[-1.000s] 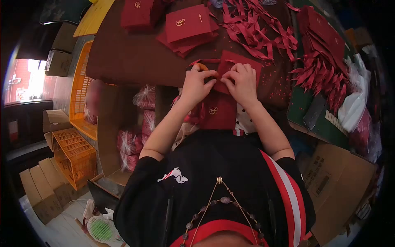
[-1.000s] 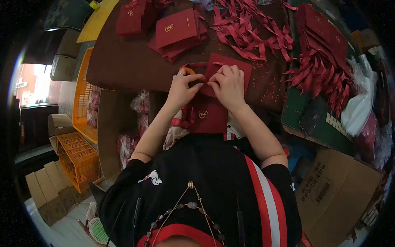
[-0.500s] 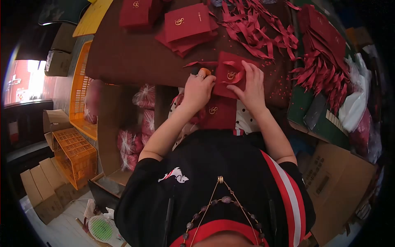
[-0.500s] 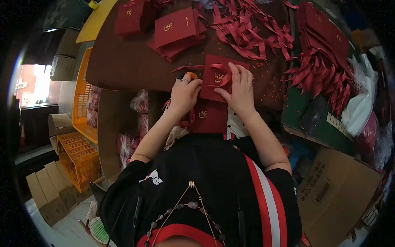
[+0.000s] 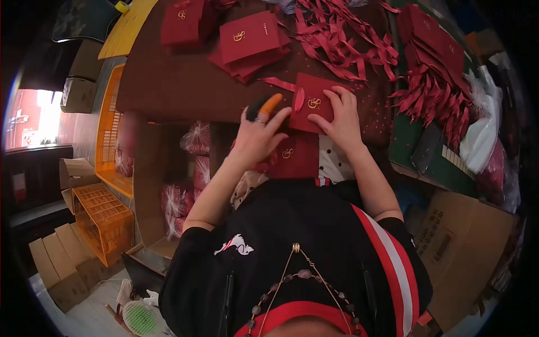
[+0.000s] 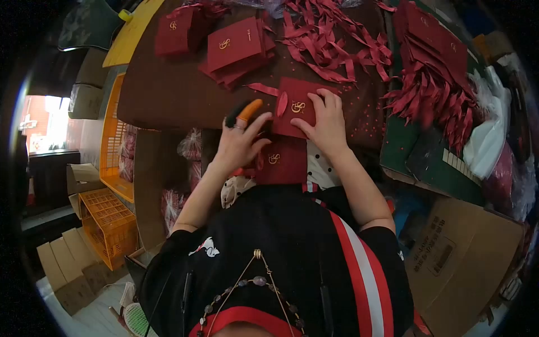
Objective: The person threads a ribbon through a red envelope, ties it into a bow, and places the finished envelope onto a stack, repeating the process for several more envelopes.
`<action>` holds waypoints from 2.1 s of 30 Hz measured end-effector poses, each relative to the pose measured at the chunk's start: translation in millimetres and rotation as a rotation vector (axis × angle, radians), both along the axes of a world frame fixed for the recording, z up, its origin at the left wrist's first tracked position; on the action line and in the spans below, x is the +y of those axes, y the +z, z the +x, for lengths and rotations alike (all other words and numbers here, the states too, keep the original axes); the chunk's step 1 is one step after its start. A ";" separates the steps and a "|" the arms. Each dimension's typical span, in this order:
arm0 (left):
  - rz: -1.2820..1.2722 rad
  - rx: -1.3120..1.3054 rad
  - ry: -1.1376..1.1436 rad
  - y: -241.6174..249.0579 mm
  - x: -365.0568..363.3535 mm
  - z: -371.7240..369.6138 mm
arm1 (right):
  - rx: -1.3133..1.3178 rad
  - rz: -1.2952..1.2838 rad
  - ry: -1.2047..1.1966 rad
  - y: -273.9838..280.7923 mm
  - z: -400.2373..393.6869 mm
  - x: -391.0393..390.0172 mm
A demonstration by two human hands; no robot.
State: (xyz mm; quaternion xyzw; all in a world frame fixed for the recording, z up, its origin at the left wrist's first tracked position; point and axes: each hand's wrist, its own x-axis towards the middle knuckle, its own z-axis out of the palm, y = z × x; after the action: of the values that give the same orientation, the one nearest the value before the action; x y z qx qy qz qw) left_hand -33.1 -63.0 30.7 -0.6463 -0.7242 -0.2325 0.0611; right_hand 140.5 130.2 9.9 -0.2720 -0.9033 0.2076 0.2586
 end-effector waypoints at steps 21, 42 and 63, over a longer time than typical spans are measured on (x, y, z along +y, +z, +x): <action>0.221 -0.459 0.423 7.3 52.7 -18.8 | -0.069 0.241 -0.198 16.7 -16.9 89.2; -0.071 -0.211 0.472 -30.0 35.7 10.0 | 0.446 -0.143 0.239 109.7 -25.7 13.9; -0.036 -0.529 0.499 -23.9 35.4 12.4 | 0.220 -0.206 0.185 -1.4 -61.4 -11.9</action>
State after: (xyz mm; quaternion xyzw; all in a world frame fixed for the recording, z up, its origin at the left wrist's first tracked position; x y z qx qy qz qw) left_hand -20.7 -27.6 6.9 -0.3682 -0.8544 -0.3567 -0.0848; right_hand 79.1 118.3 8.5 -0.1885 -0.8647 0.3507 0.3063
